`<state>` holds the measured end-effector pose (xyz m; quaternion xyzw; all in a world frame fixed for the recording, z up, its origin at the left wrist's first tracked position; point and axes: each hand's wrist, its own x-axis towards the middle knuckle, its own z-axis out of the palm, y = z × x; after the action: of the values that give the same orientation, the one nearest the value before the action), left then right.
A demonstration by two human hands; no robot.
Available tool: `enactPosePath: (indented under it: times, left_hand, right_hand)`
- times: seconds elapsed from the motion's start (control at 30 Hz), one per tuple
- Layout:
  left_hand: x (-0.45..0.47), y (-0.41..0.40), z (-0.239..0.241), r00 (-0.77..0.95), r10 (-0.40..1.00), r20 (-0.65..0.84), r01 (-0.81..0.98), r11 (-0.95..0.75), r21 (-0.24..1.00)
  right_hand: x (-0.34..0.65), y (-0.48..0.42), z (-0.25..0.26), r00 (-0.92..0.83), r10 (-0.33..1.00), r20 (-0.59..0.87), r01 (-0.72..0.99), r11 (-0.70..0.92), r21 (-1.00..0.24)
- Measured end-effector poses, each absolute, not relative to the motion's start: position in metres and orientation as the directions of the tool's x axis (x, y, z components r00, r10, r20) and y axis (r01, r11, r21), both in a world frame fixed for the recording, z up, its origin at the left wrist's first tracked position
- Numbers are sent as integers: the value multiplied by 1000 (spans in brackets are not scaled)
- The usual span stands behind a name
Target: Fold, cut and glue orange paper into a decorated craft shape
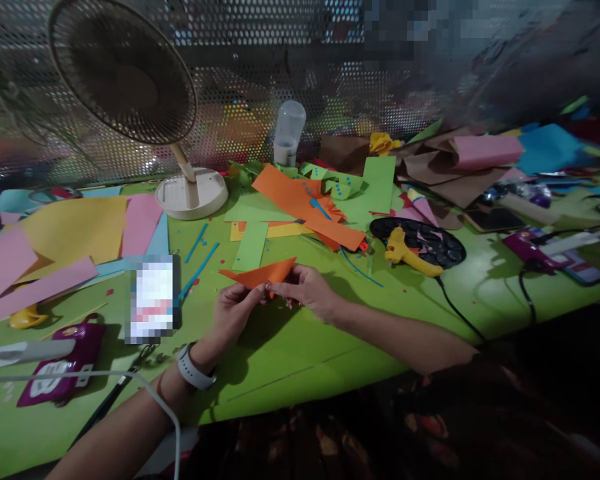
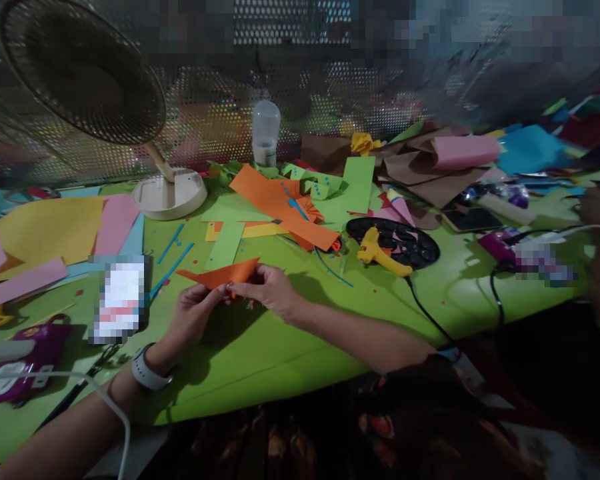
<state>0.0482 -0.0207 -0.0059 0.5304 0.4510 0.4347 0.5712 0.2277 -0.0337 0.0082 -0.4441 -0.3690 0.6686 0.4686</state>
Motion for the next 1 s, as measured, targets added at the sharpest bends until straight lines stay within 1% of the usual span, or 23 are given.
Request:
enactPosePath:
  times: [0.1,0.27,0.33,0.47,0.53,0.6,0.67,0.73,0.8,0.87,1.0]
  left_hand:
    - [50,-22,-1,215,976,-34,10,33,999]
    - [50,-22,2,218,976,-2,46,-8,999]
    - [49,-20,1,201,980,8,61,-20,998]
    - [48,-18,-2,160,987,-5,62,-5,998]
    - [48,-18,-2,153,988,-17,50,9,999]
    - [49,-18,-2,157,987,-24,40,18,999]
    - [49,-19,-2,169,985,-27,42,20,999]
    - [49,-19,-1,194,981,-25,49,16,999]
    - [48,-19,-1,214,977,-17,47,7,999]
    - [47,-19,-2,225,974,-16,27,10,1000]
    - [46,-19,-7,288,956,-50,-91,79,993]
  right_hand:
    - [220,-37,7,-133,963,-233,-349,-265,-899]
    - [227,-31,2,-117,958,-262,-350,-286,-892]
    - [233,-26,1,-67,965,-253,-354,-260,-898]
    - [250,-13,4,107,973,-204,-414,-143,-899]
    - [255,-11,8,145,967,-208,-446,-124,-886]
    - [256,-13,12,65,970,-236,-430,-187,-883]
    - [252,-18,15,-81,960,-269,-346,-280,-895]
    - [245,-23,15,-162,945,-284,-256,-318,-913]
    - [240,-26,14,-173,947,-270,-220,-304,-927]
    - [238,-27,11,-168,956,-240,-231,-275,-933]
    - [235,-27,4,-187,962,-200,-267,-246,-932]
